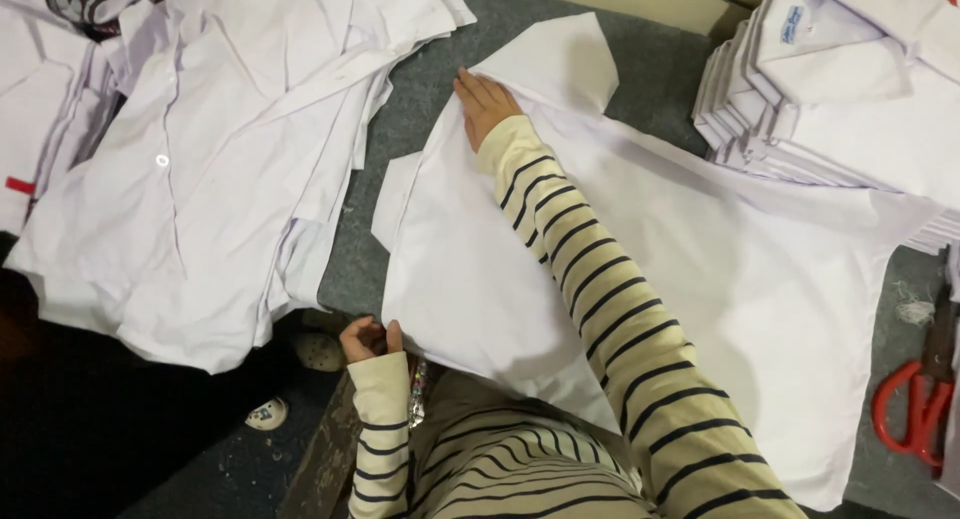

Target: Folding a white long-sleeved shirt on a work table.

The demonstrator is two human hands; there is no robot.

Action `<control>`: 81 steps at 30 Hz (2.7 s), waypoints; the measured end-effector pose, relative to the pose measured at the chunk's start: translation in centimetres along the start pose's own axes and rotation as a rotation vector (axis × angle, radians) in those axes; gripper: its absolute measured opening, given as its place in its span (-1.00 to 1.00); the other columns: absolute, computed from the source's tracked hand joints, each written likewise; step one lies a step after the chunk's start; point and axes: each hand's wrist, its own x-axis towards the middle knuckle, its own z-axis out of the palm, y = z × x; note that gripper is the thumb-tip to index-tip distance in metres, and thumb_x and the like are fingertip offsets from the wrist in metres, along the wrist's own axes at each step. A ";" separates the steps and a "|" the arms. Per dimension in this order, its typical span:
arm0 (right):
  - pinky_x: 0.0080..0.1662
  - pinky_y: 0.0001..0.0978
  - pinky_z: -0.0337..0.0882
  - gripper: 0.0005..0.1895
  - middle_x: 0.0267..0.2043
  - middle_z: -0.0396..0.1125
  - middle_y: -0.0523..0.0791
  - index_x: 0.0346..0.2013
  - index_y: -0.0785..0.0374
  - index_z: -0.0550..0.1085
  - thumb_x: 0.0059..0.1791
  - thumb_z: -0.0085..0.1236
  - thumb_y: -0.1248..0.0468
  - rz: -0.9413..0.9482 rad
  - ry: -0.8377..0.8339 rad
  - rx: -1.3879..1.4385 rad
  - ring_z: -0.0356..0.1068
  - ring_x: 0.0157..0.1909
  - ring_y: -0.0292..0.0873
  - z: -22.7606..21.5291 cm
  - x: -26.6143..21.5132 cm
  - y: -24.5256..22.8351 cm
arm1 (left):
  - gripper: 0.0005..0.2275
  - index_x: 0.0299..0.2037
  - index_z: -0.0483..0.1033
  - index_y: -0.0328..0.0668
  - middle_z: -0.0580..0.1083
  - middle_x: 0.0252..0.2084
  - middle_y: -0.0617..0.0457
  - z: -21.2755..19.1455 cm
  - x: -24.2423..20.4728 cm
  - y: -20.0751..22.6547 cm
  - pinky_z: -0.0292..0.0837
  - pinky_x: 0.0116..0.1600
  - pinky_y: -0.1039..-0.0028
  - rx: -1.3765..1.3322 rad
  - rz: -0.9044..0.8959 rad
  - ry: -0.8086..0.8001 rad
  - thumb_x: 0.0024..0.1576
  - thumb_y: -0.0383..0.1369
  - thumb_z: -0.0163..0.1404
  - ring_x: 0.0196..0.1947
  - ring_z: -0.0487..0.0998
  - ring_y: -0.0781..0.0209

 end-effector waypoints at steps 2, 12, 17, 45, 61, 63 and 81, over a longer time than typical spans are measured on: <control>0.42 -0.10 0.09 -0.44 0.55 -0.03 -0.11 0.46 0.18 0.17 0.13 -0.12 0.28 -0.005 0.012 0.007 0.07 0.47 0.00 0.2 -0.2 0.0 | -0.74 0.02 0.33 -0.10 0.42 -0.16 0.02 -0.4 -0.3 -2.7 0.45 -0.06 0.39 -0.059 -0.062 -0.019 0.19 -0.33 0.09 -0.20 0.49 0.21; 0.44 -0.10 -0.01 -0.45 0.55 -0.03 -0.17 0.47 0.12 0.14 0.15 -0.23 0.24 0.060 -0.060 -0.004 -0.01 0.50 -0.06 -1.2 0.1 -0.6 | -0.78 -0.33 0.30 -0.03 0.30 -0.42 0.19 -2.7 -0.4 -2.1 0.23 -0.24 0.47 0.001 -0.186 -0.152 0.26 -0.18 0.02 -0.37 0.25 0.38; 0.47 -0.12 -0.13 -0.41 0.60 -0.18 -0.23 0.52 0.05 0.00 0.16 -0.33 0.20 0.134 -0.211 0.002 -0.18 0.57 -0.16 -3.1 0.4 -1.5 | -0.80 -0.34 0.33 -0.05 0.32 -0.49 0.17 -3.3 -0.9 0.3 0.20 -0.33 0.51 0.048 -0.215 -0.106 0.23 -0.22 0.06 -0.45 0.28 0.38; 0.04 -0.19 0.50 -0.67 -0.07 0.50 0.03 -0.13 0.34 0.63 -0.11 0.07 0.57 -0.458 0.319 0.678 0.47 0.02 0.12 -0.7 -0.1 0.3 | -0.43 0.37 0.22 -0.35 0.20 0.42 -0.26 19.1 14.4 7.2 0.22 0.44 0.14 0.836 0.915 -0.222 0.14 -0.34 0.05 0.41 0.25 -0.17; 0.44 -0.06 -0.18 -0.39 0.44 0.01 -0.25 0.40 -0.02 0.22 0.05 -0.06 0.00 0.263 -0.072 -0.066 -0.20 0.53 -0.12 -3.3 -0.7 -2.0 | -0.46 0.40 0.17 -0.34 0.08 0.49 -0.28 19.0 14.5 6.4 0.11 0.46 0.11 0.807 0.948 -0.273 0.23 -0.23 -0.14 0.49 0.10 -0.21; 0.48 -0.10 0.06 -0.53 0.40 0.25 -0.10 0.31 0.13 0.35 0.09 0.15 0.33 0.114 0.296 0.593 0.00 0.53 0.01 -2.9 -1.4 -0.3 | -0.53 0.31 0.30 -0.47 0.21 0.43 -0.34 19.2 13.6 7.3 0.19 0.46 0.09 0.639 1.066 -0.093 0.25 -0.30 -0.23 0.41 0.28 -0.26; 0.48 0.06 -0.14 -0.28 0.53 -0.05 0.18 0.48 0.40 0.11 0.21 -0.30 -0.10 0.370 0.501 0.995 -0.15 0.56 0.14 -12.9 -35.5 2.6 | -0.42 0.51 0.16 -0.16 0.03 0.57 -0.13 15.2 9.1 4.4 0.11 0.41 -0.01 0.778 1.098 -0.346 0.38 0.01 -0.38 0.52 0.10 -0.09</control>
